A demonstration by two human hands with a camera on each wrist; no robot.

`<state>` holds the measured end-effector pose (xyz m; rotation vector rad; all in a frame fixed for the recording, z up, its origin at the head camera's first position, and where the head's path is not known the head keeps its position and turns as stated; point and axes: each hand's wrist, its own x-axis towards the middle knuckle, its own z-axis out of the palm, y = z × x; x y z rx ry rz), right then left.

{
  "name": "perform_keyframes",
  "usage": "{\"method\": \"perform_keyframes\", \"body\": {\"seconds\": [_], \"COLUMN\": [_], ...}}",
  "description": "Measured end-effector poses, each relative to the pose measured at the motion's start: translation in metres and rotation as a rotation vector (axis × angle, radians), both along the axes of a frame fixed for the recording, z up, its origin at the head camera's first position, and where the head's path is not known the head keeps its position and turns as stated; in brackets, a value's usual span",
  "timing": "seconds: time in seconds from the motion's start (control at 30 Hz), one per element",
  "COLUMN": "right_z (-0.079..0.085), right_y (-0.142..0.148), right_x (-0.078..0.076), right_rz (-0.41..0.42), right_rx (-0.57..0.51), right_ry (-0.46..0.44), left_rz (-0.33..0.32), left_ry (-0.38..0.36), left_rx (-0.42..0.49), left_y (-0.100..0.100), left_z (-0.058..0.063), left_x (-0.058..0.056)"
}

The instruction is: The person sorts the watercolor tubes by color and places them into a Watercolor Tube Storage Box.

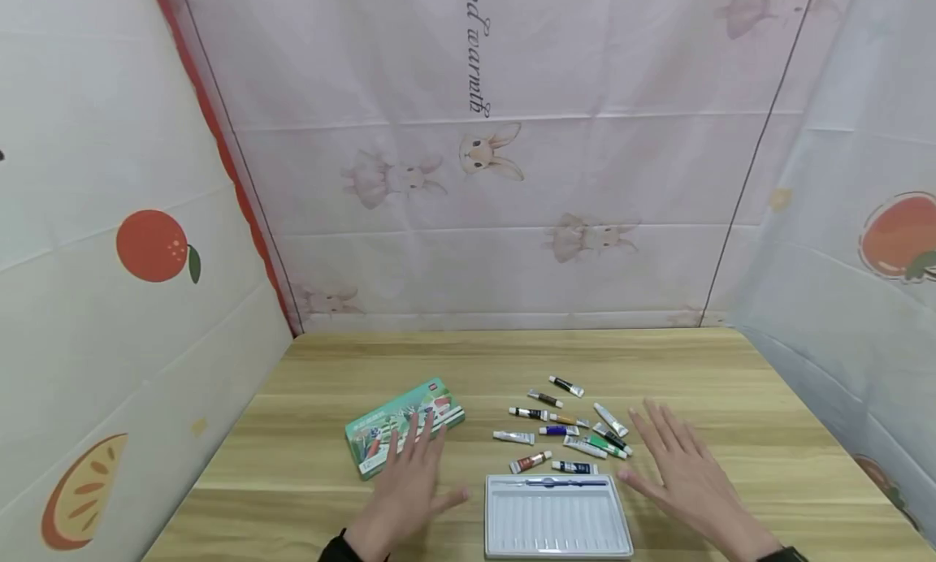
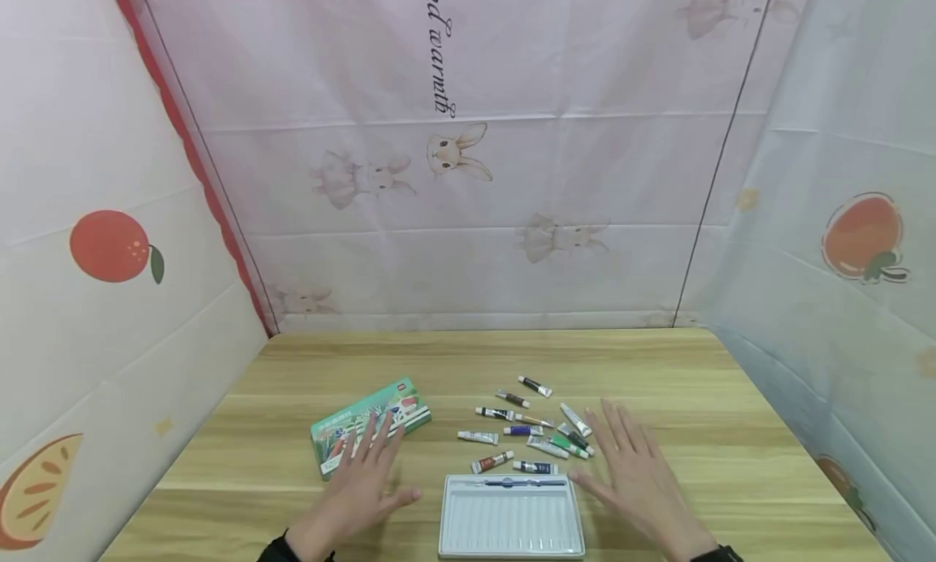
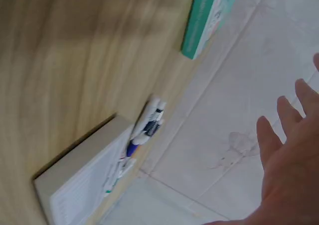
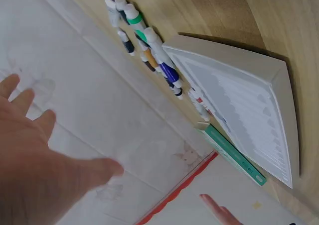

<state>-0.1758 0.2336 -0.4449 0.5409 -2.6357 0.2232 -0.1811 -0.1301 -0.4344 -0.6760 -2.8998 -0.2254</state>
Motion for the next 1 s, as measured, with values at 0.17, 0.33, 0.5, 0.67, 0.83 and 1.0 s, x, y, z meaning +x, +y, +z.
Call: {"method": "perform_keyframes", "body": {"seconds": [0.17,0.33,0.5,0.67,0.83,1.0], "right_z": [-0.004,-0.023,-0.044,-0.055,-0.052,-0.051], "right_y": [0.001,0.006,0.011,0.014,0.017,0.021], "right_x": [-0.018,-0.050,-0.064,-0.062,-0.056,-0.048], "right_rz": [0.089,0.189,0.244,0.286,0.319,0.352], "right_rx": [-0.001,0.016,0.032,0.000,-0.026,-0.010], "right_ry": [-0.023,-0.073,-0.117,-0.051,-0.047,-0.002], "left_rz": [-0.180,-0.296,-0.405,-0.461,-0.481,-0.464], "left_ry": [-0.167,-0.360,-0.311,-0.286,-0.291,-0.344], "left_rx": [0.013,-0.040,-0.079,-0.053,-0.037,-0.002], "left_y": [0.012,0.030,0.036,0.031,0.028,0.028], "left_z": [-0.016,-0.035,-0.047,-0.048,-0.048,-0.046], "left_x": [0.003,-0.001,-0.003,-0.004,-0.007,-0.006]}}
